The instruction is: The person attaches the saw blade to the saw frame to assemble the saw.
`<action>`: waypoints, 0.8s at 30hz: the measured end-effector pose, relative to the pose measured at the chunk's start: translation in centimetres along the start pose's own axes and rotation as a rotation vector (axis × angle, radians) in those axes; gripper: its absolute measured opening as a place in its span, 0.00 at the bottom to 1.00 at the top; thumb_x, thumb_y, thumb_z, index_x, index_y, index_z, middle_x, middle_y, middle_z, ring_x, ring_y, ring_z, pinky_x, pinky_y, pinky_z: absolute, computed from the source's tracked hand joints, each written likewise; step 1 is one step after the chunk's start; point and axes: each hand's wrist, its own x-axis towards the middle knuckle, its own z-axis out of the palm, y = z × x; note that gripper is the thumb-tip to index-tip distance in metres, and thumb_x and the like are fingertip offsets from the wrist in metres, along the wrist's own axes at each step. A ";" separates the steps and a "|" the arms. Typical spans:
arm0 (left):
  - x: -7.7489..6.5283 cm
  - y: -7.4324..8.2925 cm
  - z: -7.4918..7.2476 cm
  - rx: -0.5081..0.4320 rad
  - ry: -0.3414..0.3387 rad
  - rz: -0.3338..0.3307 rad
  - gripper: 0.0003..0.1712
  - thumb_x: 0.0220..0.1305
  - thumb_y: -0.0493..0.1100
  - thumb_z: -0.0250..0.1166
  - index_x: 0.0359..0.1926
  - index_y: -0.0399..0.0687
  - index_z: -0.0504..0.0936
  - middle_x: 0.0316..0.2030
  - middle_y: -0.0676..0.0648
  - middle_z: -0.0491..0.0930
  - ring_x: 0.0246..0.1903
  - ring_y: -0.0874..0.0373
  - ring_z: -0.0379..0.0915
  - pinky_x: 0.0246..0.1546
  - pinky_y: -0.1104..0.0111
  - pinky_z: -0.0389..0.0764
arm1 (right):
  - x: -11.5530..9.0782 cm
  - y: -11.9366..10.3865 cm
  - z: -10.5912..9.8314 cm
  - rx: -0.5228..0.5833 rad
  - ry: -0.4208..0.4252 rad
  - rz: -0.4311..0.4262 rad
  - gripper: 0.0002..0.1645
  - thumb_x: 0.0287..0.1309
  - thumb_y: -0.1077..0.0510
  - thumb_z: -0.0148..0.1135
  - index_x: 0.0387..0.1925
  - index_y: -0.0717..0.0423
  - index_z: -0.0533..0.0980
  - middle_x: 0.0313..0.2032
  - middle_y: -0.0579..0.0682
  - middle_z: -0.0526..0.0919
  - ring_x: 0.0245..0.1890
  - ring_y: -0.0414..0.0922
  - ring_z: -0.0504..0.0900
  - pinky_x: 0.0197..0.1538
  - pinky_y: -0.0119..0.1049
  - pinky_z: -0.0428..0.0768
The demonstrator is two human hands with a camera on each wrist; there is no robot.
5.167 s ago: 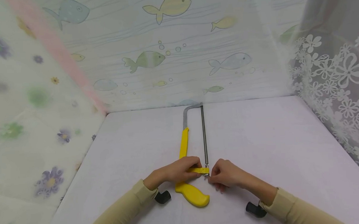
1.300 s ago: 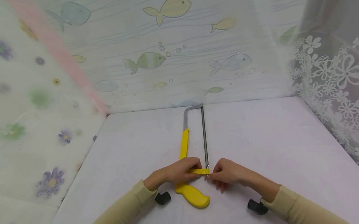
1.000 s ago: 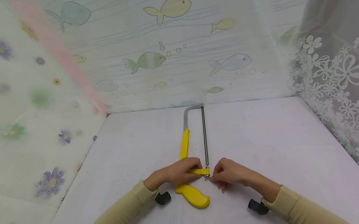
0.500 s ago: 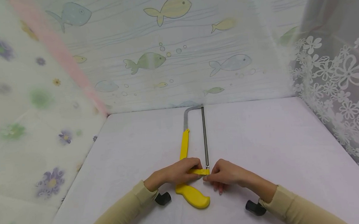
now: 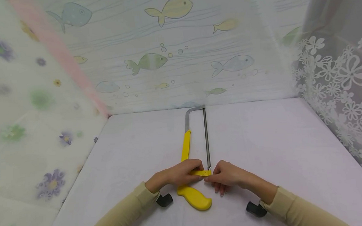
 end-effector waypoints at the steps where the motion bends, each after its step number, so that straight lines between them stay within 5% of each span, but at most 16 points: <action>1: 0.0 0.0 0.0 -0.001 0.000 -0.004 0.06 0.74 0.42 0.64 0.47 0.49 0.77 0.39 0.58 0.77 0.38 0.68 0.70 0.46 0.79 0.73 | 0.0 0.0 0.0 -0.002 0.000 0.000 0.25 0.68 0.47 0.65 0.22 0.61 0.83 0.18 0.52 0.83 0.15 0.41 0.80 0.22 0.31 0.76; 24: 0.1 0.1 -0.1 0.026 0.006 0.015 0.06 0.73 0.43 0.64 0.45 0.49 0.77 0.38 0.57 0.76 0.37 0.67 0.69 0.43 0.79 0.72 | -0.2 0.6 -0.4 0.026 -0.030 -0.039 0.13 0.65 0.58 0.67 0.26 0.62 0.83 0.20 0.51 0.82 0.17 0.41 0.80 0.23 0.31 0.76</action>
